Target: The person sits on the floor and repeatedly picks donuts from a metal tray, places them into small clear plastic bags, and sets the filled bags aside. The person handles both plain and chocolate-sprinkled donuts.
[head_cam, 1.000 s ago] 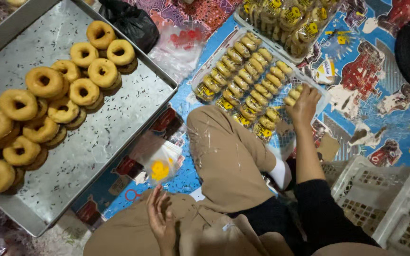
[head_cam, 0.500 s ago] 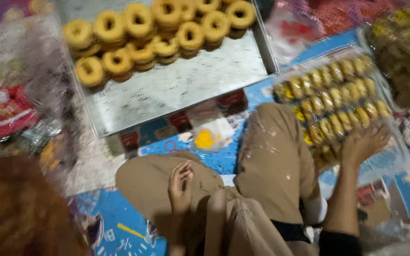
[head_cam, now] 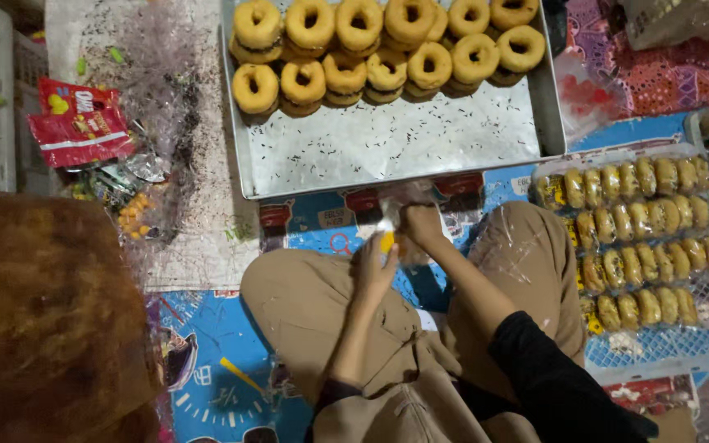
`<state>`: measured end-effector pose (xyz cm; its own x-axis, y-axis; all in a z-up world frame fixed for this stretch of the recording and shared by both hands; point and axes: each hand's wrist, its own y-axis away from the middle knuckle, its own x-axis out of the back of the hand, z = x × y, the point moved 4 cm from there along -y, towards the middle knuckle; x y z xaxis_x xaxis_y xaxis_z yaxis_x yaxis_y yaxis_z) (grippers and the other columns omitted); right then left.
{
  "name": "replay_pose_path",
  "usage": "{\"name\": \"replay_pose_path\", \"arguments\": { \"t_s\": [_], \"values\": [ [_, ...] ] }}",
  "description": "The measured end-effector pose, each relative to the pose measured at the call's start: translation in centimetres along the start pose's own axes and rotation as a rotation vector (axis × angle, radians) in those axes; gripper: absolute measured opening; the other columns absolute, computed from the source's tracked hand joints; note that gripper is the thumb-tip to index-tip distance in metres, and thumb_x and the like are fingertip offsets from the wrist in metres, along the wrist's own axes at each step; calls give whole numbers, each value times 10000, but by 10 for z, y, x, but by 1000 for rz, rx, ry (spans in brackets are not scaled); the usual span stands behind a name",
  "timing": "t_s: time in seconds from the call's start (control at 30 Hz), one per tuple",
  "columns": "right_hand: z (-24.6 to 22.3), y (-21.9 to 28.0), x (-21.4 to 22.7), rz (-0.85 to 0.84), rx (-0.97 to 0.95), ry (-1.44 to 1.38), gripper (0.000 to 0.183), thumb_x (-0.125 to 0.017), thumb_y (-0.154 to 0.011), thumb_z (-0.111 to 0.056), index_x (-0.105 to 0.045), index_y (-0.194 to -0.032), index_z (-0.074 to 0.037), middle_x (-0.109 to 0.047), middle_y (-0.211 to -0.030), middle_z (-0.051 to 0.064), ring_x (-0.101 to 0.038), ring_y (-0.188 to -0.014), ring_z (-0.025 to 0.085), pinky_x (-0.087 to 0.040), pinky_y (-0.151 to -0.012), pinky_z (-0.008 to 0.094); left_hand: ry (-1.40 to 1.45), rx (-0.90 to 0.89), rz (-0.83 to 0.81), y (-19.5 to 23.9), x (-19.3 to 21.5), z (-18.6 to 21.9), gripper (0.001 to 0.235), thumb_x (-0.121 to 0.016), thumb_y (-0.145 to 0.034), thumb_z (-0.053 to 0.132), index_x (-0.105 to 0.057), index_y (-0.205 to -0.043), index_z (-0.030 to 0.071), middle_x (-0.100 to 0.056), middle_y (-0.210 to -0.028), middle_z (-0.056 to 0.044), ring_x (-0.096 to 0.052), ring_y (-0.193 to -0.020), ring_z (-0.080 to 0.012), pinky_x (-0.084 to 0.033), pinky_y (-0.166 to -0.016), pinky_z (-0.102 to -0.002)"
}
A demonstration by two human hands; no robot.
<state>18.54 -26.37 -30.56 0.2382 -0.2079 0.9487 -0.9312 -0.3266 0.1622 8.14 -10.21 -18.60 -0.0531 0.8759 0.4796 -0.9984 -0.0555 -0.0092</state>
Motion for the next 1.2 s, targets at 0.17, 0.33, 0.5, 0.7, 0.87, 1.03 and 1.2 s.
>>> {"name": "replay_pose_path", "arguments": {
  "t_s": [0.17, 0.33, 0.5, 0.7, 0.87, 1.03, 1.2],
  "values": [
    [4, -18, 26, 88, 223, 108, 119, -721, -759, -219, -773, -772, -113, -725, -795, 178, -701, -730, 359, -539, -675, 468, -345, 164, -32, -10, -64, -37, 808, -597, -968, 475, -324, -1529, -39, -517, -1398, -333, -487, -1293, -509, -371, -1081, -573],
    [-32, 28, 99, 21, 483, 64, 170, -647, -818, -141, -779, -924, -124, -750, -893, 101, -710, -876, 294, -516, -825, 483, -40, 312, 38, -20, -22, -5, 765, -635, -945, 500, -453, -1442, -53, -576, -1269, -363, -576, -1165, -494, -468, -977, -554],
    [-65, 113, 184, 62, 294, 312, 482, -656, -763, -191, -661, -1232, -80, -672, -1273, 102, -529, -1319, 313, -316, -1071, 679, 206, -81, -137, -22, -13, 103, 439, -442, -1110, 379, -688, -1314, 77, -695, -1311, -224, -654, -1279, -368, -463, -1136, -449],
    [-100, 116, 271, 165, 351, -306, 767, -735, -904, -353, -421, -1499, 16, -418, -1535, 251, -344, -1457, 431, -270, -1173, 574, 784, -367, 323, -18, 47, 159, 871, -423, -933, 697, -276, -1557, 108, -93, -1660, -139, -192, -1508, -332, -183, -1238, -464],
    [-107, -35, 317, -177, 267, -715, 385, -860, -752, -178, -768, -1095, -28, -779, -1197, 123, -732, -1061, 240, -554, -983, 396, 1711, 182, 576, -99, 99, 49, 286, -700, -1131, 351, -617, -1149, 78, -629, -1097, -110, -569, -956, -231, -509, -867, -370],
    [-31, -210, 367, 471, 219, 244, 717, -955, -583, -443, -682, -1126, -63, -648, -1113, 280, -600, -970, 524, -529, -722, 570, 1893, 194, 695, -77, 145, 4, 232, -668, -993, 315, -647, -1083, 102, -679, -1085, -114, -645, -1066, -261, -547, -964, -449],
    [-39, -160, 365, 503, 297, -272, 709, -968, -755, -312, -536, -1239, -25, -622, -1195, 181, -652, -1111, 352, -563, -968, 448, 1961, 393, 748, -77, 155, 22, 370, -670, -934, 380, -594, -1124, 72, -646, -1213, -216, -614, -1273, -401, -491, -1044, -599]
  ]
}}
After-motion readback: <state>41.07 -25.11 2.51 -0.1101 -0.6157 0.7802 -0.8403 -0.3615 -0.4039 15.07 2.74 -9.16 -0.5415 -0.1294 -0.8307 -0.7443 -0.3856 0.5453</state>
